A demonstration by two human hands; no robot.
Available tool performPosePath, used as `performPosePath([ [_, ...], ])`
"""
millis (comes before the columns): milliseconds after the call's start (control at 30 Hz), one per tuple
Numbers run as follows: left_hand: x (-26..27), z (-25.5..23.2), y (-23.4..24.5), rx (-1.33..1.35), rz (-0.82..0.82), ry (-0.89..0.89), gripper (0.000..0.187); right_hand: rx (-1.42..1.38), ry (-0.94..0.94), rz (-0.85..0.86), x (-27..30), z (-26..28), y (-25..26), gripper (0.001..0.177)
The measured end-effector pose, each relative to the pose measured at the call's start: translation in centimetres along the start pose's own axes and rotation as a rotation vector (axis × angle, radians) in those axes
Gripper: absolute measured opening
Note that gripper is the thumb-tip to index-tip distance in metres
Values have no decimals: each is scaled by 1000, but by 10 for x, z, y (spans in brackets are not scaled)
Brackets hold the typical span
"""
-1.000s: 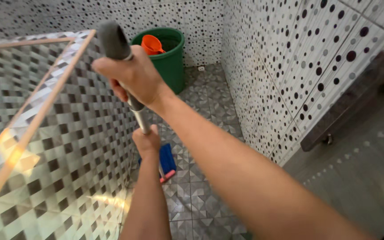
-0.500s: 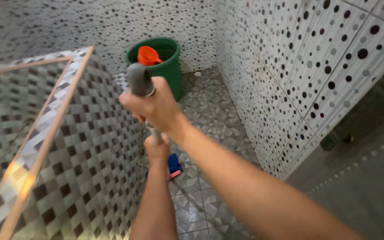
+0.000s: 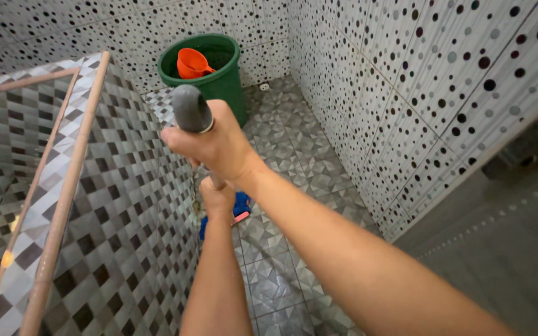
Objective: The person mops a tiled bathroom floor using a blue flat mop. They repeatedly dip the mop into a green bucket containing an orange scoop and wring it out using the bucket's built-in wringer before continuing to mop the floor.
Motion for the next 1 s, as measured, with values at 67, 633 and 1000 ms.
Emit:
performPosePath([
  [67,2,9,2,-49,-16,-24,30,19,3,23,8,-1,-7,26],
  [633,122,-50,46,-59,-115,-13,24,-54,-55,165,120,76,29,28],
  [1000,224,-111,104,-468,-101,25,35,-112,-131,223,213,164,24,27],
])
Point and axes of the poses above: each hand's wrist, its own x-axis away from the middle knuckle, its own y-axis out of the back of the hand, z = x × y, the point moved 8 cm from there along -x, towards the middle knuckle, and after that the axes turned 14 degrees about -z, right-handed, at the moved point
